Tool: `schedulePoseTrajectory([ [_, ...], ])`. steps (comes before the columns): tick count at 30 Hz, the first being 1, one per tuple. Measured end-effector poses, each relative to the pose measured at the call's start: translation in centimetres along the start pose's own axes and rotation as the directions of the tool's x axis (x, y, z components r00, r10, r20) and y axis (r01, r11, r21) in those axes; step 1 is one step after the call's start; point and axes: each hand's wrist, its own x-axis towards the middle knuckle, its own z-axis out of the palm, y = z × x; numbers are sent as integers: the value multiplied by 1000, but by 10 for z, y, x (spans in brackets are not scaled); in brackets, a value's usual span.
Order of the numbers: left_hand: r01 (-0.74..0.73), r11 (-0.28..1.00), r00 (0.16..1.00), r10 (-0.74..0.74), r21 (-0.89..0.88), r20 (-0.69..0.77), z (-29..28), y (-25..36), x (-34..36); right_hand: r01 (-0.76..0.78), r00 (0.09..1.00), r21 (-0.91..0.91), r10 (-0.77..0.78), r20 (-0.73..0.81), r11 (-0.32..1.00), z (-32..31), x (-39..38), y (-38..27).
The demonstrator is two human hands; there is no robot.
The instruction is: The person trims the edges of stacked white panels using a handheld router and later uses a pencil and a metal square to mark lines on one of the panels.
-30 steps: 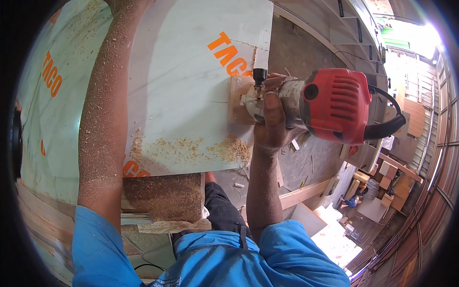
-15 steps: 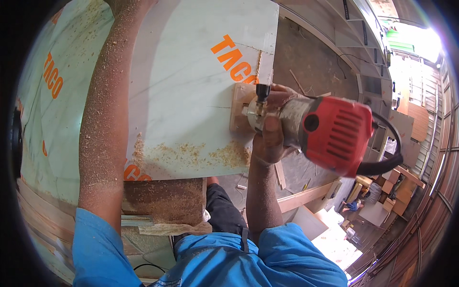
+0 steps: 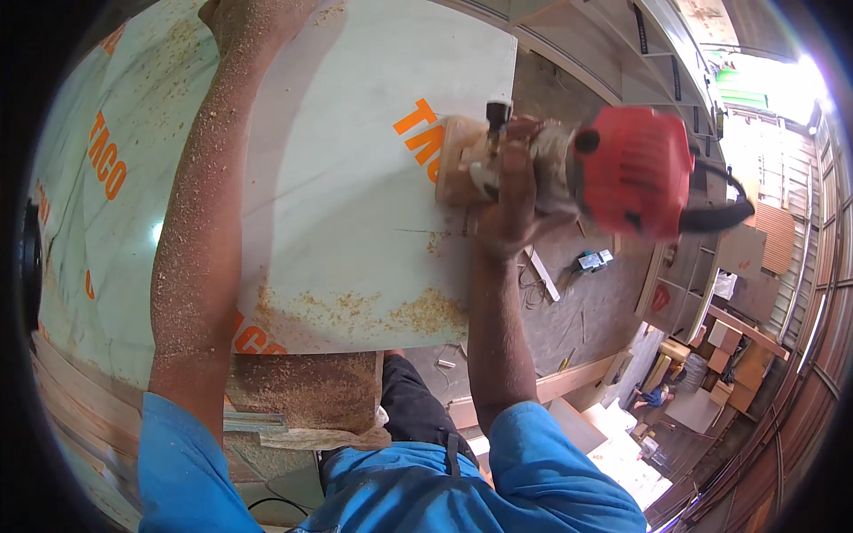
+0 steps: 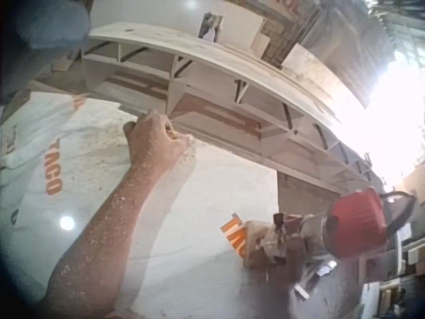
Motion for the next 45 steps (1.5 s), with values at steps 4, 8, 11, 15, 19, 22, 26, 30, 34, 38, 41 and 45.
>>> schedulePoseTrajectory([
  [4, -84, 996, 990, 84, -2, -117, 12, -6, -1, 4, 999, -2, -4, -38, 1000, 17, 25, 6],
  [8, -106, 994, 985, 103, -12, -139, 6, -8, -1, 64, 998, 20, -63, -10, 998, 21, 35, 13],
  [11, -60, 998, 996, 61, 12, -69, 2, -4, 1, 60, 998, -10, -60, 20, 998, 20, 37, 9],
  [15, -40, 998, 997, 37, -44, -62, 4, 2, -10, 21, 1000, 60, -21, -5, 998, 5, 37, 15],
  [19, -120, 992, 986, 125, 48, -113, 11, -15, 2, -64, 998, 80, 64, 2, 995, 15, 69, -15],
  [22, -187, 951, 962, 126, -246, -240, 10, -23, 6, -346, 938, 45, 345, 21, 937, 0, 105, -32],
  [26, -99, 859, 990, 33, -502, -139, -4, -28, -8, -570, 821, 123, 559, 113, 812, -50, 127, -64],
  [30, 79, 672, 989, 42, -736, 145, -45, 90, -97, -696, 702, -41, 692, 170, 717, -137, 97, -53],
  [34, 123, 669, 892, 250, -733, 377, -72, 189, -175, -771, 586, -118, 769, 256, 626, -184, 49, -88],
  [38, 39, 657, 829, 400, -753, 392, -85, 237, -226, -725, 587, -244, 763, 270, 644, -230, 4, -112],
  [41, -49, 643, 750, 529, -764, 397, -99, 250, -260, -673, 601, -351, 758, 252, 651, -254, -16, -138],
  [45, -157, 692, 664, 602, -705, 443, -126, 263, -300, -592, 664, -382, 698, 269, 710, -294, -42, -174],
])
